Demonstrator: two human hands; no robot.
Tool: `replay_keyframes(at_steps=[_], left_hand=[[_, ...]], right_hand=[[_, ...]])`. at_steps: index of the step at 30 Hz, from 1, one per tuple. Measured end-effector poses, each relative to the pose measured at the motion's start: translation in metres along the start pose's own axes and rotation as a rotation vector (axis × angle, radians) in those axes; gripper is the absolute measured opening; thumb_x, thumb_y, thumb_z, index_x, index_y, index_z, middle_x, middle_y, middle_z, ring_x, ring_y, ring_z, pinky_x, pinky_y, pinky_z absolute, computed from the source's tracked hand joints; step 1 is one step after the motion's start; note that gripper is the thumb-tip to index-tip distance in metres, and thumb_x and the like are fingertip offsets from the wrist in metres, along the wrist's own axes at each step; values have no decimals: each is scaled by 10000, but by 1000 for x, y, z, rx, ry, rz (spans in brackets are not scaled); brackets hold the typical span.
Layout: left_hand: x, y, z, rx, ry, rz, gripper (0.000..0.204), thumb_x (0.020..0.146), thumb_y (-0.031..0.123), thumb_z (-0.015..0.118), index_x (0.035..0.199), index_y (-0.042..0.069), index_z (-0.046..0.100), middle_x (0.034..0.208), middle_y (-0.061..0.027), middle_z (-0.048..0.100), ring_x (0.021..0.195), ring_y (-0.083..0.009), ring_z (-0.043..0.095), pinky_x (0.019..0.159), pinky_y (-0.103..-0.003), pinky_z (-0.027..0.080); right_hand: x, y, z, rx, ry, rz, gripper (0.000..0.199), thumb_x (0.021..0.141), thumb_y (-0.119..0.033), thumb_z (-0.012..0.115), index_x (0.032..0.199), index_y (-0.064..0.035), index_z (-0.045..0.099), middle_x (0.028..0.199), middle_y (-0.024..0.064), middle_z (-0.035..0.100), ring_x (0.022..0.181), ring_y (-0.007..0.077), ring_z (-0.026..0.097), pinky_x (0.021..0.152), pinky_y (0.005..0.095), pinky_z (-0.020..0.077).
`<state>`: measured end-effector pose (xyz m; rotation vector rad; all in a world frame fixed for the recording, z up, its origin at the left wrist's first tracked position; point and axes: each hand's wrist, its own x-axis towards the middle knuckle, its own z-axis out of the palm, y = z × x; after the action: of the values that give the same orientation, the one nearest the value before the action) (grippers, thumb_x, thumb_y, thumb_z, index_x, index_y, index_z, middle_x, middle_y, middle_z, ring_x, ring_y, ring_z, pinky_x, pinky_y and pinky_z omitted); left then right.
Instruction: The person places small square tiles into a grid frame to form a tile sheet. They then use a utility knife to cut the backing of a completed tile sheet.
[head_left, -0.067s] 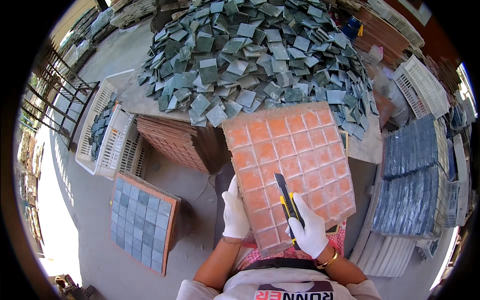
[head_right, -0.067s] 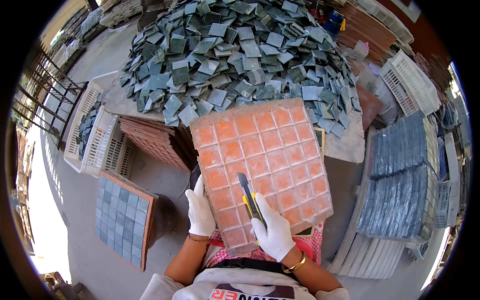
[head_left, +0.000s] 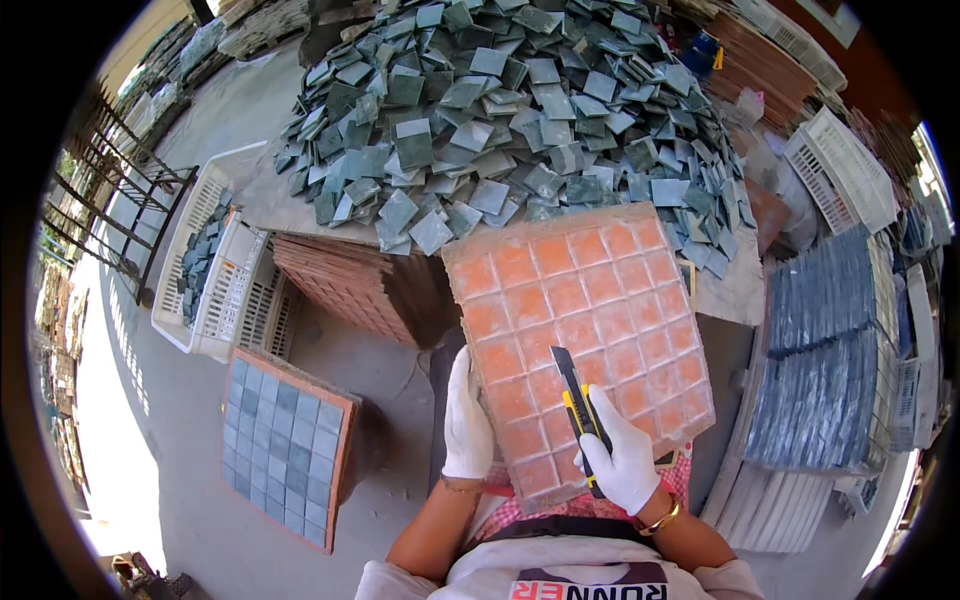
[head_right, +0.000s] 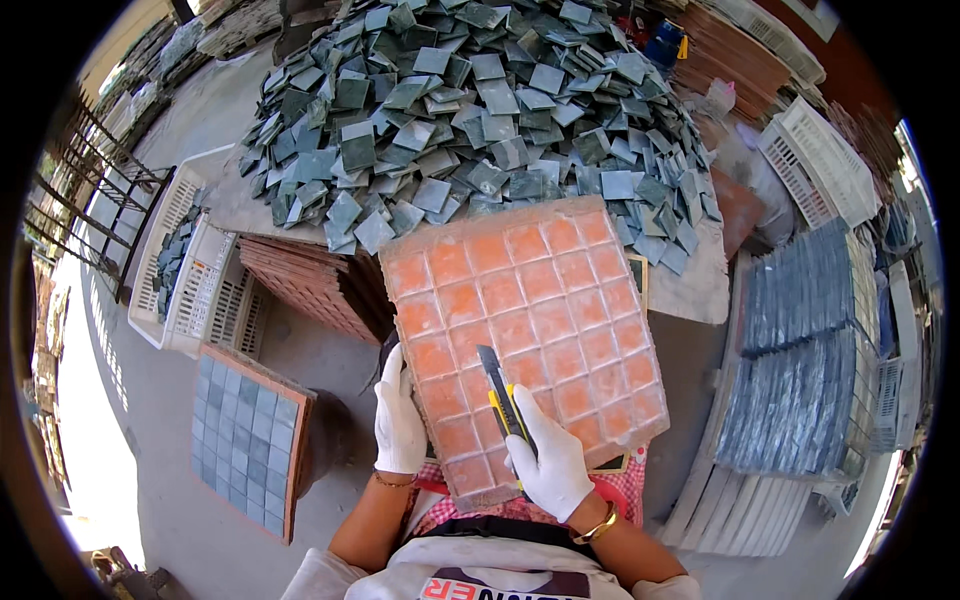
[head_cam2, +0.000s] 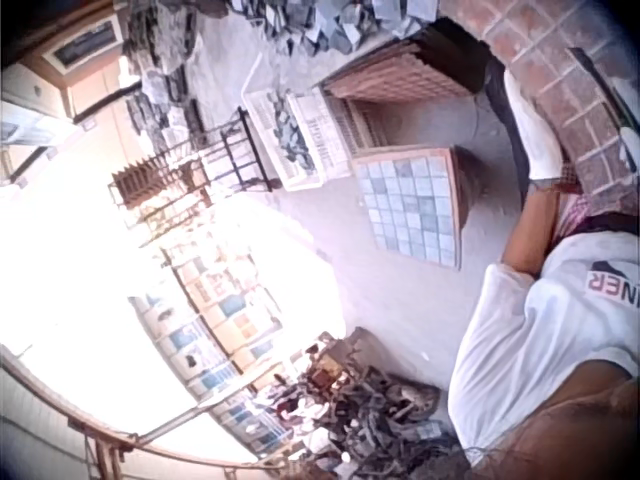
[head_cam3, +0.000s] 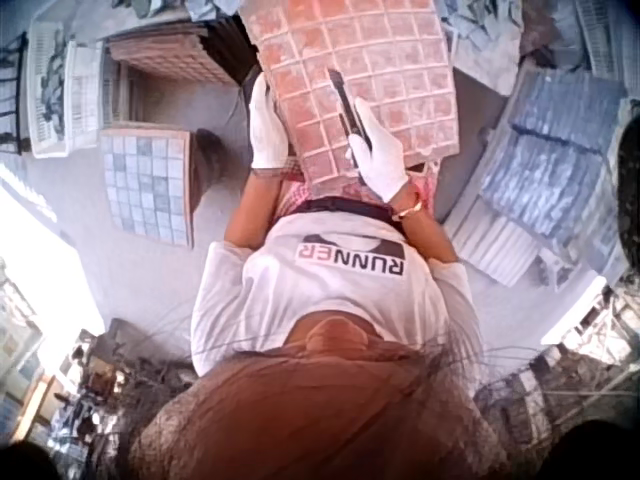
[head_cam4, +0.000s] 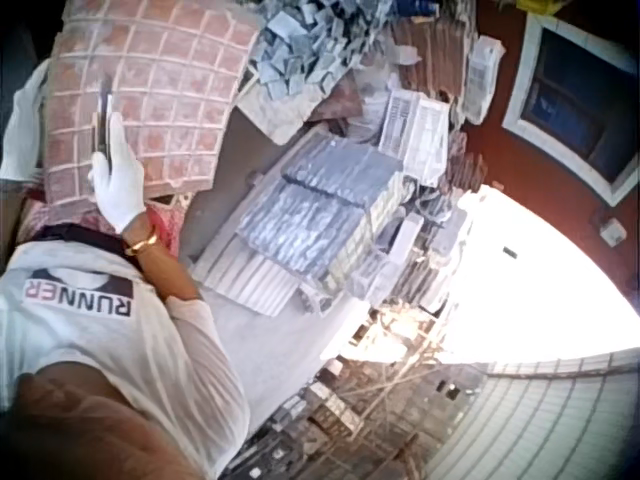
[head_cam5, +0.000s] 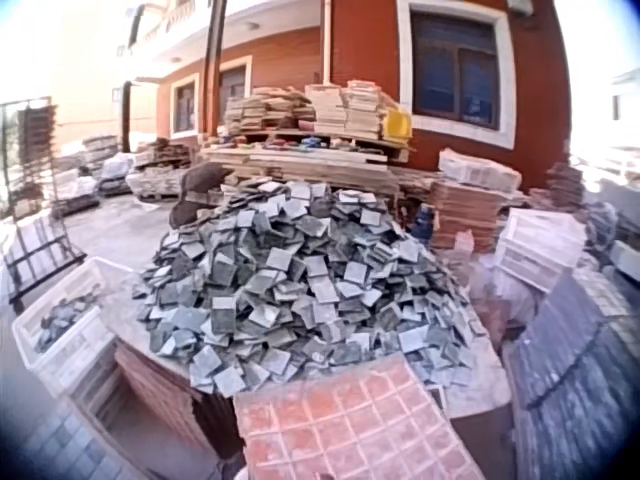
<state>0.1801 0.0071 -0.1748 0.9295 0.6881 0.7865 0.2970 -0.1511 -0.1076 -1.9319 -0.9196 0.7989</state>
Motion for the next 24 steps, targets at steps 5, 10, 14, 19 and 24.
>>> replay_keyframes(at_steps=[5,10,14,19,24], left_hand=[[-6,29,-5,1320,134,609,349,718,157,729,1063,128,681,1088,-141,536,1050,-309,496,943,-409,399],[18,26,0,1397,-192,740,186,706,155,693,888,131,667,855,-35,545,887,-261,510,793,-381,419],[32,17,-7,1426,-343,845,84,685,120,642,767,126,623,765,-27,540,793,-233,534,718,-351,439],[36,26,-9,1471,-443,916,92,685,118,645,759,114,591,757,-48,527,772,-245,539,671,-353,455],[42,39,-30,1485,-288,775,171,732,142,685,721,70,529,741,-105,502,738,-306,518,626,-386,450]], right_hand=[[-5,12,3,10,-48,-42,585,878,-52,552,1428,-64,351,785,135,628,639,213,658,611,336,517],[-2,20,3,42,-38,-20,588,876,-51,559,1426,-61,353,805,140,639,633,215,658,609,338,519],[-4,18,-3,64,-42,-38,584,872,-51,566,1420,-60,365,834,148,650,643,215,665,615,336,521],[-18,36,-16,30,-22,-50,573,871,-53,570,1411,-45,377,864,161,657,658,213,675,633,331,528],[-36,23,-62,165,106,151,573,873,6,516,1422,-20,354,890,111,663,649,129,647,595,269,519]])
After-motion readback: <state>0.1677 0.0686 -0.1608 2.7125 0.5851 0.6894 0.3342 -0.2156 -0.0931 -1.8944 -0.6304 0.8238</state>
